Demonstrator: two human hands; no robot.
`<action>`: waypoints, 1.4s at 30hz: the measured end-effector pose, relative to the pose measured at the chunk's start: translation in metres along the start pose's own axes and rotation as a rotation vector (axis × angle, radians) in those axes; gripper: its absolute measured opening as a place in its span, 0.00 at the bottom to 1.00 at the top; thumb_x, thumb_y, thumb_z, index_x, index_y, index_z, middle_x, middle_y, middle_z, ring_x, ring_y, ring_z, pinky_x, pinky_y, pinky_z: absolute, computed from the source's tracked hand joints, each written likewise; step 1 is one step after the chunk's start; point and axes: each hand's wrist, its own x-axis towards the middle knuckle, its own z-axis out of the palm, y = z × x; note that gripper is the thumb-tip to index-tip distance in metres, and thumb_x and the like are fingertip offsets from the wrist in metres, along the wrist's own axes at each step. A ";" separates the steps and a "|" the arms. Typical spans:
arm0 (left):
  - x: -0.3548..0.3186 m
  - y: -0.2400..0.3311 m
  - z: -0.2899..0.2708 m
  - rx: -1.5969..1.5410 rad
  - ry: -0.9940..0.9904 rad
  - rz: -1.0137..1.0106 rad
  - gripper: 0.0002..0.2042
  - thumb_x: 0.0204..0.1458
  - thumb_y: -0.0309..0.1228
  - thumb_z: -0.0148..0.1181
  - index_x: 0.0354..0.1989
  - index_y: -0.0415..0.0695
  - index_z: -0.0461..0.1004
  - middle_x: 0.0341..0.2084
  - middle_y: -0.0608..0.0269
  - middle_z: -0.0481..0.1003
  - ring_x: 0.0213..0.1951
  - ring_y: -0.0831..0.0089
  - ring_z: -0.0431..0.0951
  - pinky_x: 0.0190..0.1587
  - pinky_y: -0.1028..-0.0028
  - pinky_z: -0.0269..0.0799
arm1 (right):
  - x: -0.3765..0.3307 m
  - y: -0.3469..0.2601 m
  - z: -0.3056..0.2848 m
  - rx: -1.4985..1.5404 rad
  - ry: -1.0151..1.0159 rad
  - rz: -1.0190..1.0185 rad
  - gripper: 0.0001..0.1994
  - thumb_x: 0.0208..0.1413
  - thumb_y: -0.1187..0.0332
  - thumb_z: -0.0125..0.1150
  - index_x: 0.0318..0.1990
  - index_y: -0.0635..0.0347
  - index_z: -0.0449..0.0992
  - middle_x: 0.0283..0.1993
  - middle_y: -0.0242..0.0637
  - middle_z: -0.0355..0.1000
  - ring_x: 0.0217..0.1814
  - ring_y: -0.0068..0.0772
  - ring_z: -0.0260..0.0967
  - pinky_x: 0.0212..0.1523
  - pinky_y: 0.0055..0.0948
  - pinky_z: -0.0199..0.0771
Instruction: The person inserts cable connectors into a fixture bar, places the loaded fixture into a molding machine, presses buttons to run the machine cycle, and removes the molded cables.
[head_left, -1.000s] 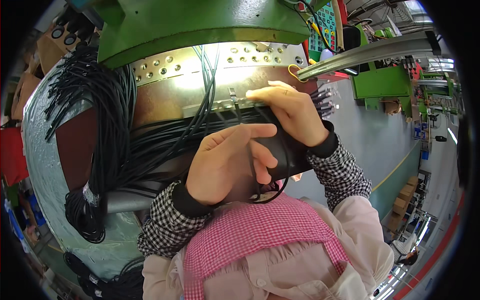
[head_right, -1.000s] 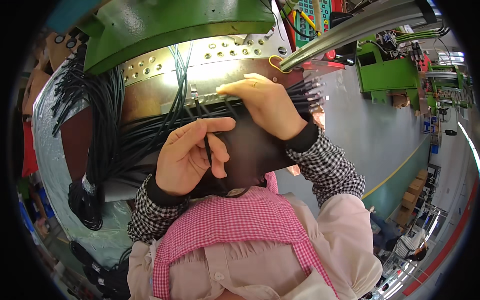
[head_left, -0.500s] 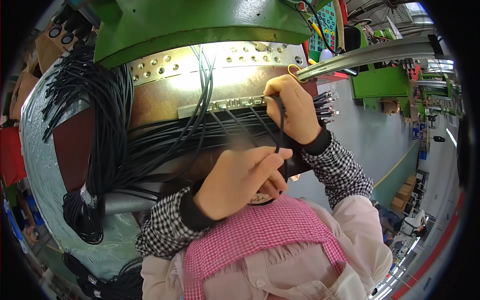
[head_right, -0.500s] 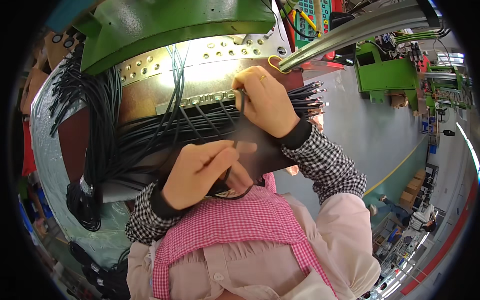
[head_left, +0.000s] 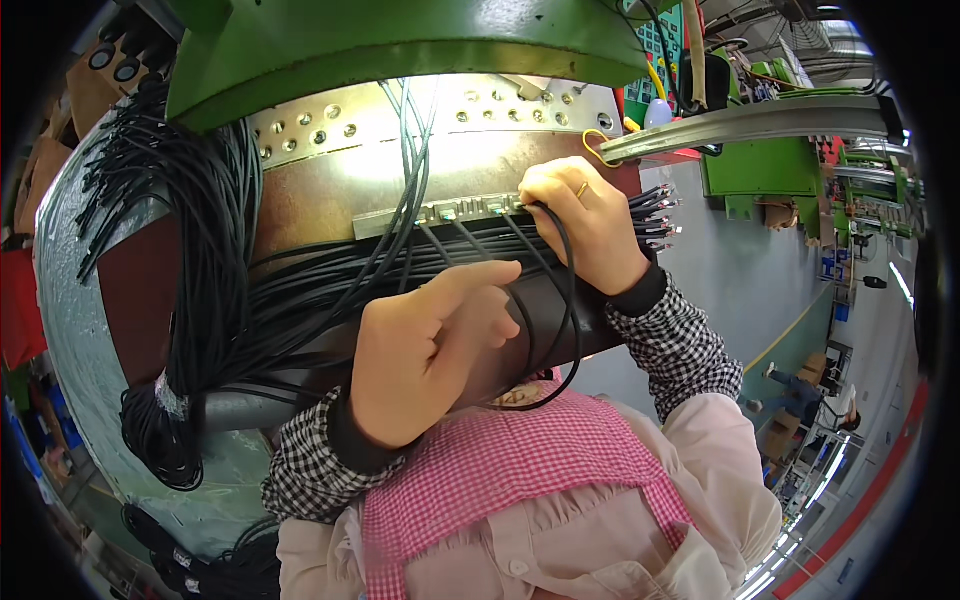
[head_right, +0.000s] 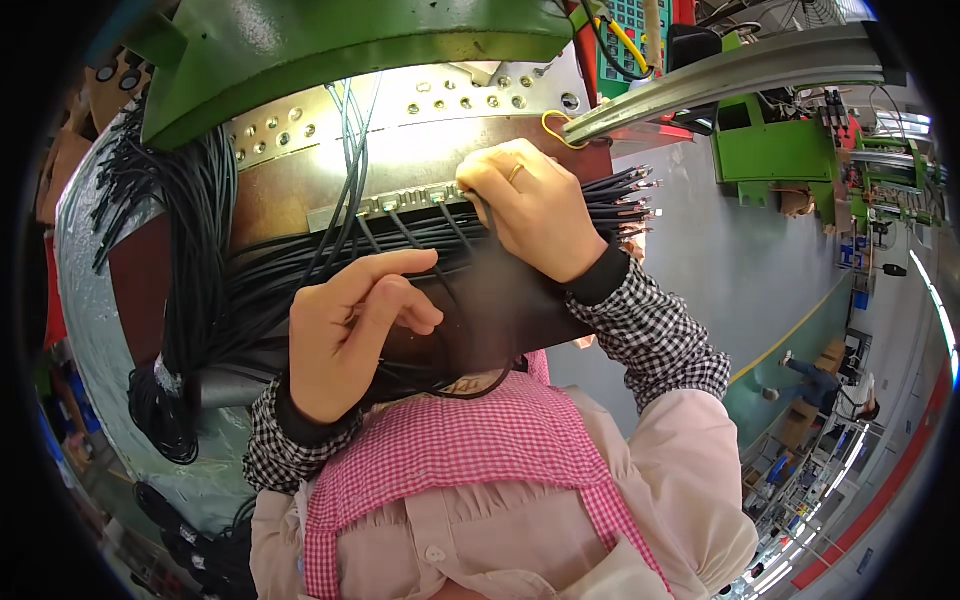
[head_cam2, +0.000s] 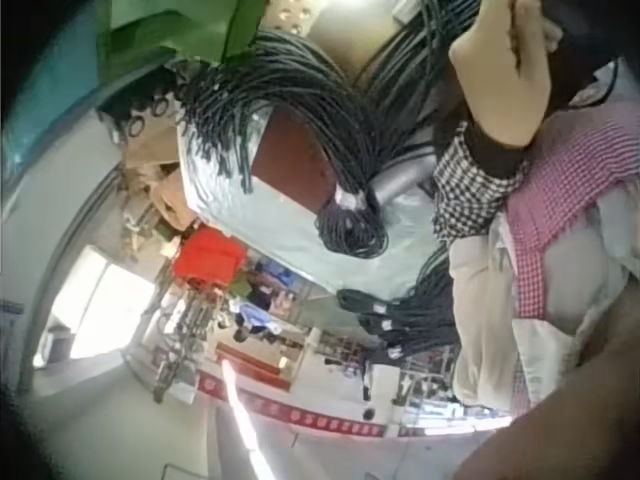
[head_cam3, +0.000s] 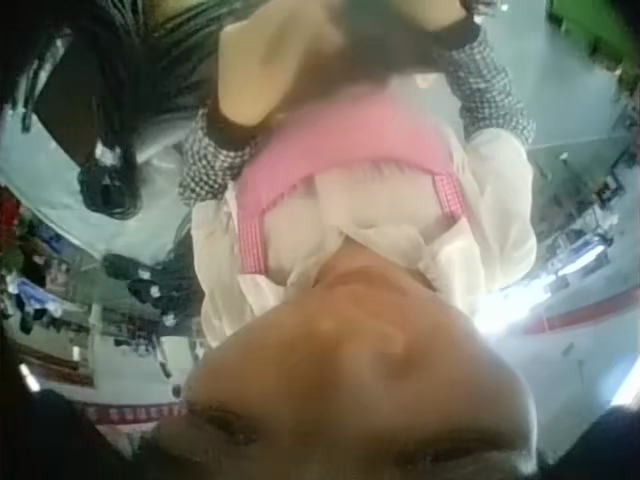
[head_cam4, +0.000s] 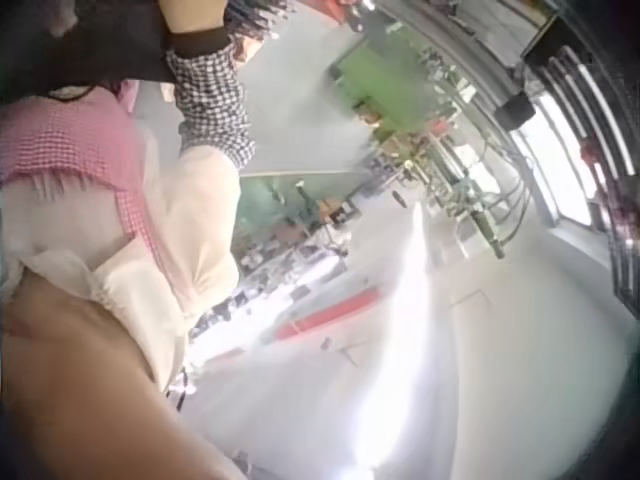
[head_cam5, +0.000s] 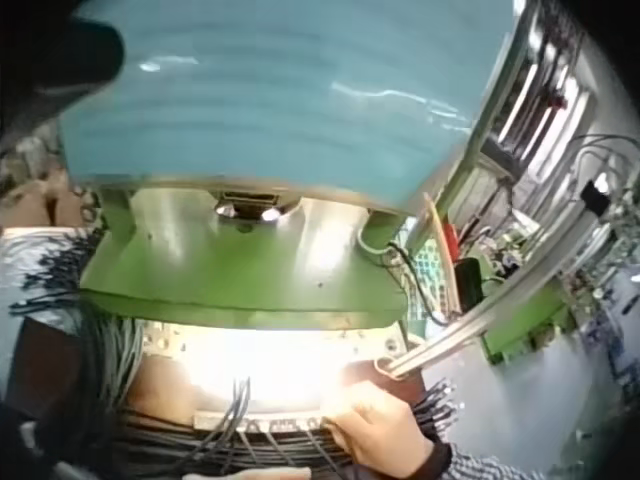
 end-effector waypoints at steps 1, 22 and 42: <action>0.000 -0.001 0.000 0.005 0.001 0.006 0.12 0.62 0.25 0.44 0.48 0.33 0.73 0.24 0.59 0.79 0.29 0.78 0.79 0.36 0.81 0.74 | 0.000 -0.002 0.000 -0.030 0.002 -0.009 0.14 0.40 0.77 0.63 0.37 0.55 0.71 0.35 0.33 0.71 0.36 0.37 0.70 0.34 0.31 0.72; 0.114 -0.043 -0.076 -0.647 -0.005 -0.225 0.21 0.65 0.39 0.41 0.54 0.30 0.60 0.50 0.38 0.69 0.53 0.54 0.73 0.54 0.64 0.71 | 0.070 0.066 0.010 0.213 0.175 0.043 0.13 0.63 0.73 0.42 0.52 0.66 0.68 0.37 0.34 0.71 0.40 0.23 0.68 0.46 0.22 0.68; 0.056 0.003 -0.026 -0.991 -0.247 -0.340 0.13 0.64 0.34 0.41 0.47 0.40 0.68 0.16 0.79 0.54 0.15 0.87 0.50 0.17 0.83 0.45 | 0.105 0.004 0.008 1.312 -0.248 0.980 0.14 0.60 0.53 0.55 0.38 0.54 0.71 0.28 0.30 0.70 0.13 0.17 0.56 0.12 0.17 0.53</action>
